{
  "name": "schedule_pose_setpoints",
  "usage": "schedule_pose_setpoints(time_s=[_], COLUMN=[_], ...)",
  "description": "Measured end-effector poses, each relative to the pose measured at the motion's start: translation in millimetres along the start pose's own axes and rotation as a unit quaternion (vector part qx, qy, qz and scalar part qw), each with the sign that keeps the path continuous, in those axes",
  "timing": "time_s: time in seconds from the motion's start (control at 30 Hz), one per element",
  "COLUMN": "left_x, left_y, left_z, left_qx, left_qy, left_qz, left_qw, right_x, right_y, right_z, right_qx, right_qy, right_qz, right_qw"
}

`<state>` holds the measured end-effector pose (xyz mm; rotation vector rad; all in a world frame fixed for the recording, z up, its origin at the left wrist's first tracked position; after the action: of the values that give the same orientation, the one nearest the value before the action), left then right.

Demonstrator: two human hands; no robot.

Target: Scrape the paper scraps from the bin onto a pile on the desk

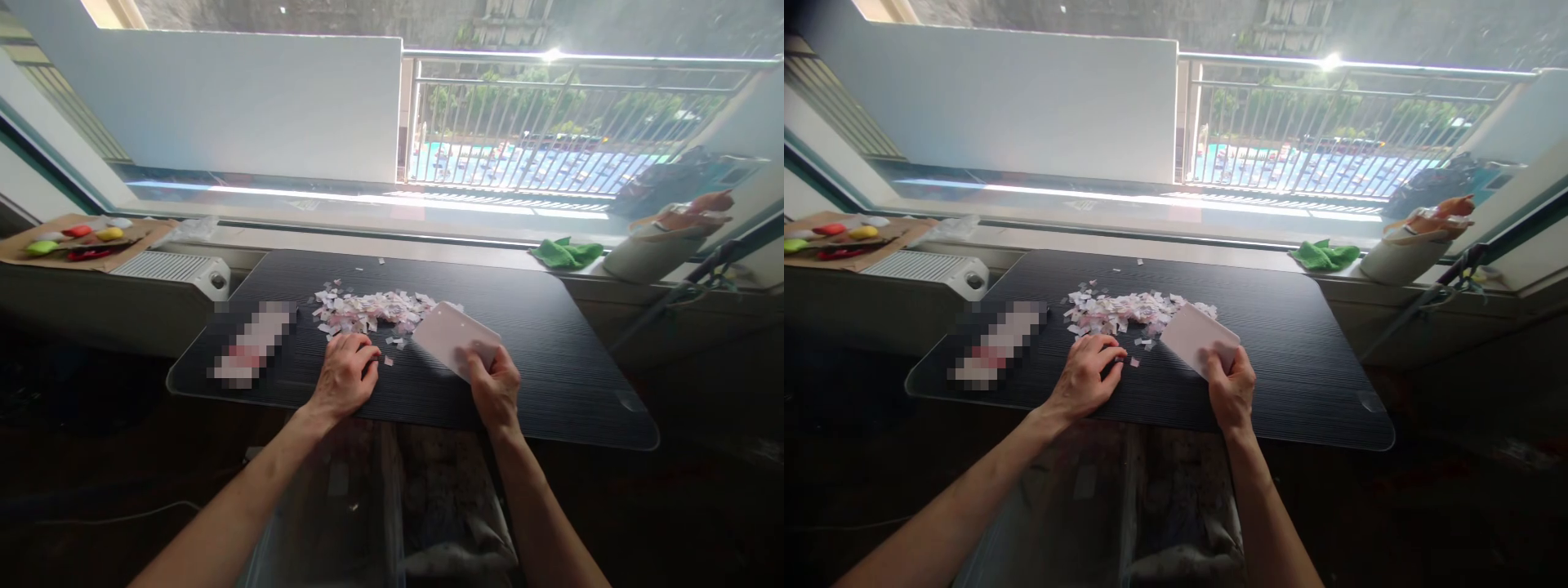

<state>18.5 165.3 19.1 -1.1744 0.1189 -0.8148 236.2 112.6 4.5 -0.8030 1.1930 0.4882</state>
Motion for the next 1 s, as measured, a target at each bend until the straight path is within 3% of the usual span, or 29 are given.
schedule_pose_setpoints(time_s=[0.23, 0.4, 0.57, 0.77, 1.0], left_x=[1.0, 3.3, 5.3, 6.4, 9.3], left_y=[4.5, 0.9, 0.8, -0.9, 7.5], left_z=[-0.7, -2.8, -3.7, -4.2, 2.9], left_qx=[-0.011, 0.016, -0.007, 0.011, -0.036], left_qy=[0.006, 0.004, 0.027, 0.027, 0.033], left_qz=[0.002, -0.010, 0.004, 0.005, 0.038], left_qw=[1.000, 1.000, 1.000, 1.000, 0.998], right_x=[3.5, 4.4, 5.8, 5.2, 3.4], right_y=[3.6, 1.6, 3.1, 1.4, 2.7], right_z=[-1.7, -1.4, -0.2, -0.5, 1.9], right_qx=[-0.037, -0.022, -0.030, -0.016, -0.016], right_qy=[-0.004, 0.002, 0.005, -0.001, 0.002], right_qz=[0.013, 0.023, 0.016, 0.020, -0.006], right_qw=[0.999, 0.999, 0.999, 1.000, 1.000])
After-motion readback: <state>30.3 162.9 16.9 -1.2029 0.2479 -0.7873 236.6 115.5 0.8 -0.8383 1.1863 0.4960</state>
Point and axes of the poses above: each hand's wrist, its own z-axis towards the middle knuckle, its own y-axis out of the palm, x = y × z, the point moved 3 cm from there along z, towards the middle knuckle, and after that the axes turned 2 degrees about -z, right-handed, at the moved point
